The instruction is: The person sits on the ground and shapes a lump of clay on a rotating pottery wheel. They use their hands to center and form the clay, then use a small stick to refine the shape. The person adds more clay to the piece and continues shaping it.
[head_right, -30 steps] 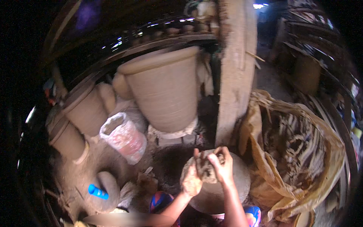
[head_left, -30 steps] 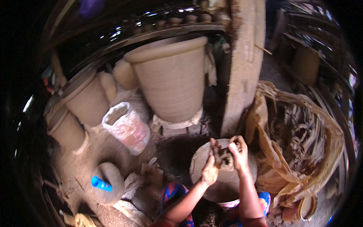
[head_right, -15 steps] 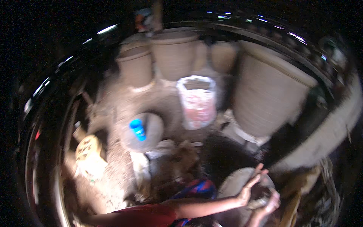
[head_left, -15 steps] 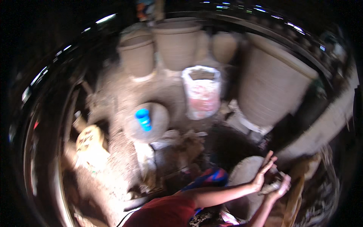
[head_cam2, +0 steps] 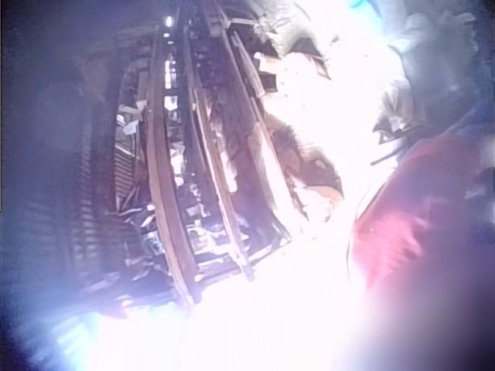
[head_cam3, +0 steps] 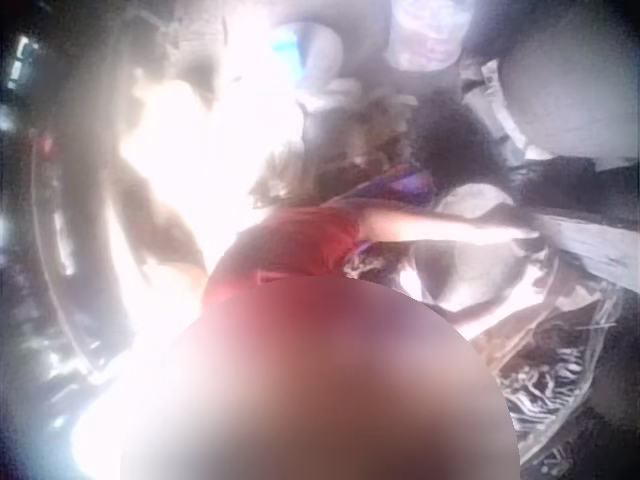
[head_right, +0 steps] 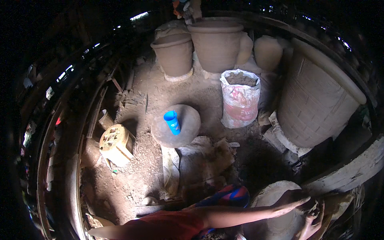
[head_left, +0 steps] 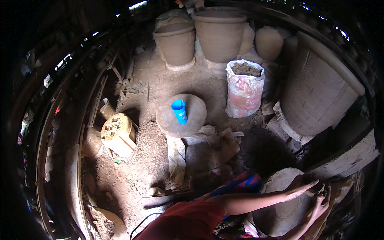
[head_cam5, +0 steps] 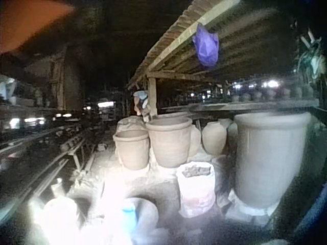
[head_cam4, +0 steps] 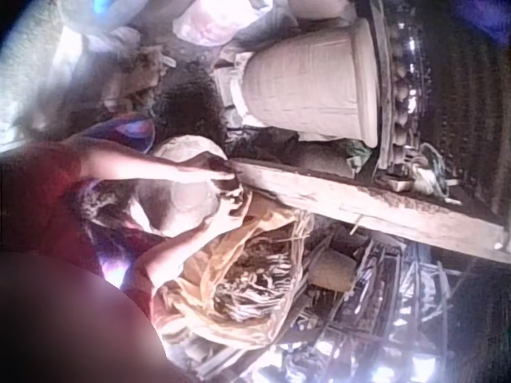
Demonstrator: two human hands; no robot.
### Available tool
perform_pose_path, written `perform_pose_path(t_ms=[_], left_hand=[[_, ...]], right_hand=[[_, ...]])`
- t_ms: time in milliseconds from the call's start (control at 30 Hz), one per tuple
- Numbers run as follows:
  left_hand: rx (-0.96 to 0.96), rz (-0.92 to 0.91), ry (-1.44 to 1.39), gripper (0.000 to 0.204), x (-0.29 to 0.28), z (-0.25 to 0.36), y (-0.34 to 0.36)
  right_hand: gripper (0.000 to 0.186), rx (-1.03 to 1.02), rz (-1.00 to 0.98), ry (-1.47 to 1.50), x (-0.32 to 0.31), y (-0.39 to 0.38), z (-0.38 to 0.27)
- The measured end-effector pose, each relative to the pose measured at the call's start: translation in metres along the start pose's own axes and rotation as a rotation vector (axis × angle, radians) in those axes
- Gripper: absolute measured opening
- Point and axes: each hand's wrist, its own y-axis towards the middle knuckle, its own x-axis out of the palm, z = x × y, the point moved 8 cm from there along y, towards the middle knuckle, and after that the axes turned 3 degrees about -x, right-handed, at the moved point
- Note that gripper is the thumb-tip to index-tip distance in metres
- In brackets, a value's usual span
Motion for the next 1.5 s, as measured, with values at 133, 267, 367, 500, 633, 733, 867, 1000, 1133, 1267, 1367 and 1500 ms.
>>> perform_pose_path(t_ms=[133,267,367,500,633,733,867,1000,1133,1267,1367,1500], left_hand=[[-0.115,0.223,0.009,0.039,0.0,0.01,-0.01],[-0.054,0.224,-0.011,0.034,0.007,0.0,-0.013],[0.018,0.258,-0.023,0.032,0.004,-0.011,-0.01],[0.122,0.181,-0.191,0.032,0.006,-0.018,-0.005],[-0.023,0.091,-0.057,0.039,0.017,-0.029,-0.001],[-0.051,-0.199,-0.307,0.061,0.045,-0.027,0.0],[-0.162,-0.127,-0.459,0.058,0.051,-0.045,0.0],[0.032,0.018,-0.735,0.033,0.038,-0.049,0.004],[-0.243,0.329,-0.868,0.032,0.024,-0.076,0.006],[-0.322,0.321,-0.892,0.044,0.037,-0.068,-0.002],[-0.521,0.11,-0.487,0.058,0.063,-0.08,-0.02],[-0.141,0.175,-0.535,0.048,0.037,-0.069,-0.009]], right_hand=[[0.051,-0.059,0.033,-0.23,0.014,-0.003,-0.026],[0.035,-0.032,0.053,-0.245,0.024,-0.003,-0.037],[0.027,-0.007,0.089,-0.129,0.025,-0.006,-0.032],[0.031,-0.004,0.224,-0.12,0.022,-0.021,-0.019],[0.028,0.116,0.264,-0.067,0.012,-0.029,-0.004],[0.03,0.161,0.207,0.012,0.0,-0.021,-0.004],[0.05,0.148,0.072,0.084,0.001,-0.011,-0.008],[0.039,0.078,-0.207,0.115,0.038,-0.024,-0.007],[0.029,0.101,-0.07,0.091,0.024,-0.028,0.012],[0.031,0.107,0.363,-0.182,-0.039,-0.019,0.026],[0.036,-0.141,0.59,-0.13,-0.052,-0.023,0.006],[0.04,0.16,0.389,0.108,-0.013,-0.022,-0.009]])
